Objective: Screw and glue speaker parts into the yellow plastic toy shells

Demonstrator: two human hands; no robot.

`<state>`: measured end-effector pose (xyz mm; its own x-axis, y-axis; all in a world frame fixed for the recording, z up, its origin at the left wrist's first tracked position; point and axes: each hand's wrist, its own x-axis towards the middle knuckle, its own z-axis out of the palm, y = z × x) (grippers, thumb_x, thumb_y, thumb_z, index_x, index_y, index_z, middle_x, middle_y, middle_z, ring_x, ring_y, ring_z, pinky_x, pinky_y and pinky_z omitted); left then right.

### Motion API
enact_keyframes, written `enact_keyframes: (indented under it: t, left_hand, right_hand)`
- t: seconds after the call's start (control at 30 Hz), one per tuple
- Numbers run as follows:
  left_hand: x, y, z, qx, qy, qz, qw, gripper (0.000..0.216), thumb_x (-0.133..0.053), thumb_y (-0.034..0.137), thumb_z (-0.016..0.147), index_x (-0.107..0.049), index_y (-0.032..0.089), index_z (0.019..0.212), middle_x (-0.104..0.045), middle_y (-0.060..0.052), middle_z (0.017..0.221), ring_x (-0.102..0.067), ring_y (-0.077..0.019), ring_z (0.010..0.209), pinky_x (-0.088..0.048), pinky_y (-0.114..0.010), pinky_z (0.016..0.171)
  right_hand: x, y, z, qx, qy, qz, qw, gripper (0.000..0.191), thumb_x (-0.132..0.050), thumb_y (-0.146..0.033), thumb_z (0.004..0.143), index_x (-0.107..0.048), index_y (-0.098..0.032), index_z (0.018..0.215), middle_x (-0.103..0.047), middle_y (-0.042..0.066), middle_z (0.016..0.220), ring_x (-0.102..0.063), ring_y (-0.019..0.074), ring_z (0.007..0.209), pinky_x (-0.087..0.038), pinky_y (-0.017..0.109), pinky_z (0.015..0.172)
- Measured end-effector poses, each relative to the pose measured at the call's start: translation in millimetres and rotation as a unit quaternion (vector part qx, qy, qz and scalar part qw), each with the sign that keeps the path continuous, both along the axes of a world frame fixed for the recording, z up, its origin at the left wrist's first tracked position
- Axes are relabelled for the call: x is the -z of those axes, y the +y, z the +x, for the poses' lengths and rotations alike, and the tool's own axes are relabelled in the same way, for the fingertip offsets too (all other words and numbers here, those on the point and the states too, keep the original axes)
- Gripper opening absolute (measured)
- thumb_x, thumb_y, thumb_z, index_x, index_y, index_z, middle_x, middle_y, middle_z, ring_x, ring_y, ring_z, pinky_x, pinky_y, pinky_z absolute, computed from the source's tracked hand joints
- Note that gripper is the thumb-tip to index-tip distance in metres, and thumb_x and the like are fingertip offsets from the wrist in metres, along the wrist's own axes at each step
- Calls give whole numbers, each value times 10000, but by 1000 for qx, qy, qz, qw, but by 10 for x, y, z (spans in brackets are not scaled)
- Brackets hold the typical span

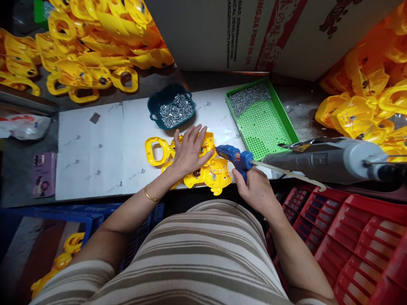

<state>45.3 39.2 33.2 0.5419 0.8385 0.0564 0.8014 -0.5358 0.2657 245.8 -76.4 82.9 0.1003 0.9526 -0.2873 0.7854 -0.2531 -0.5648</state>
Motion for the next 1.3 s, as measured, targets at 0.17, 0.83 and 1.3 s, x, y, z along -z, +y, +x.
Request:
enact_keyframes:
  t: [0.17, 0.83, 1.3]
  left_hand:
    - [-17, -8, 6, 0, 10, -2, 1000, 654, -474, 470, 901, -305, 191, 1467, -370, -161, 1516, -349, -328, 1379, -6, -601, 1156]
    - [-9, -5, 6, -28, -4, -38, 999, 662, -492, 334, 856, -297, 201, 1475, -351, -140, 1529, -340, -335, 1379, 4, -582, 1164]
    - [-9, 8, -20, -35, 5, -35, 999, 655, -434, 356, 874, -305, 172, 1489, -334, -137, 1542, -335, -311, 1379, -13, -597, 1162]
  right_hand:
    - [2, -2, 3, 17, -13, -28, 999, 445, -361, -514, 864, -592, -147, 765, -507, 41, 527, -446, 165, 454, -313, 296, 485]
    - [28, -31, -19, 21, 56, -32, 998, 417, -389, -525, 876, -578, -172, 758, -566, 46, 548, -510, 173, 497, -346, 284, 485]
    - [263, -910, 248, 106, 410, 110, 899, 270, -728, -388, 750, -662, -241, 966, -691, 47, 855, -657, 197, 717, -555, 324, 630]
